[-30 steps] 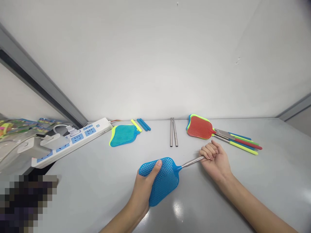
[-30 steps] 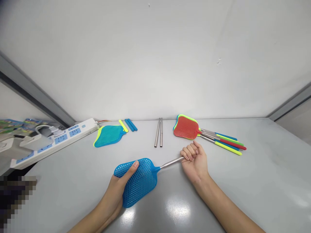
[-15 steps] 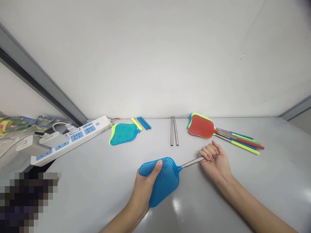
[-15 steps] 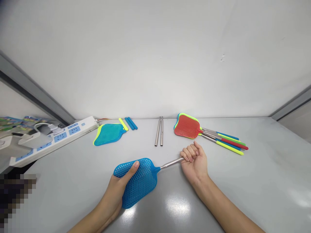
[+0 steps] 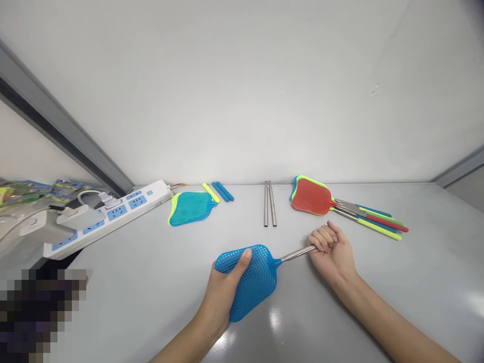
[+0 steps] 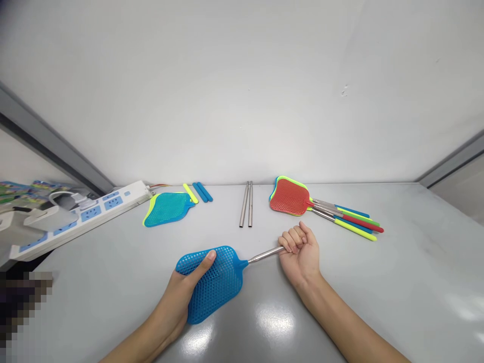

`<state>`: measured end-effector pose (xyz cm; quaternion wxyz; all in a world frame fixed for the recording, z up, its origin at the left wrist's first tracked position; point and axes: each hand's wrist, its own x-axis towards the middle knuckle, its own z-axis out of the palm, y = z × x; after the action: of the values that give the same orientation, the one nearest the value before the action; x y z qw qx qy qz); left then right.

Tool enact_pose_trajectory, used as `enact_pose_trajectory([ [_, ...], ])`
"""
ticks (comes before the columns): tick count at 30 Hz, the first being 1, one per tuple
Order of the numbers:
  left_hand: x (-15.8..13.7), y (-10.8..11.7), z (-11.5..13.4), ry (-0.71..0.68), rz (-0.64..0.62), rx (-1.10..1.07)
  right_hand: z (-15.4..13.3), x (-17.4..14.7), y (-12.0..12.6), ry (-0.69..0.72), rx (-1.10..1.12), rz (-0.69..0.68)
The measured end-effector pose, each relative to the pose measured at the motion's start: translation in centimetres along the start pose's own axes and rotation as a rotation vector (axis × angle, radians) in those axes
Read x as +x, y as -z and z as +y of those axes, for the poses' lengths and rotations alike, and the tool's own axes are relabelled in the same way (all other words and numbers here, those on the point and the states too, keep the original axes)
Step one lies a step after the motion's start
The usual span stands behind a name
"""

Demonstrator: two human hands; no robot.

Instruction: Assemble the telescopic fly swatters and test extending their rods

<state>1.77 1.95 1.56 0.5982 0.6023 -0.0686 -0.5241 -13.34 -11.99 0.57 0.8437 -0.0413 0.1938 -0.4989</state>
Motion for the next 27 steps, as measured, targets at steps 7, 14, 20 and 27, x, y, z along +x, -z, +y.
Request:
enact_pose_trajectory([
  [7,-0.03,-0.05,0.16,0.02,0.016,0.004,0.0,0.02,0.12,0.0,0.017,0.014],
  [14,-0.27,-0.13,0.27,0.006,0.011,0.002,0.06,0.07,0.0,-0.003,0.012,0.013],
  [20,-0.42,-0.36,0.63,0.023,0.007,-0.02,0.07,0.1,-0.12,-0.013,0.012,0.025],
  [27,-0.55,-0.34,0.6,0.017,0.0,-0.036,0.08,0.26,0.0,-0.006,-0.014,0.025],
])
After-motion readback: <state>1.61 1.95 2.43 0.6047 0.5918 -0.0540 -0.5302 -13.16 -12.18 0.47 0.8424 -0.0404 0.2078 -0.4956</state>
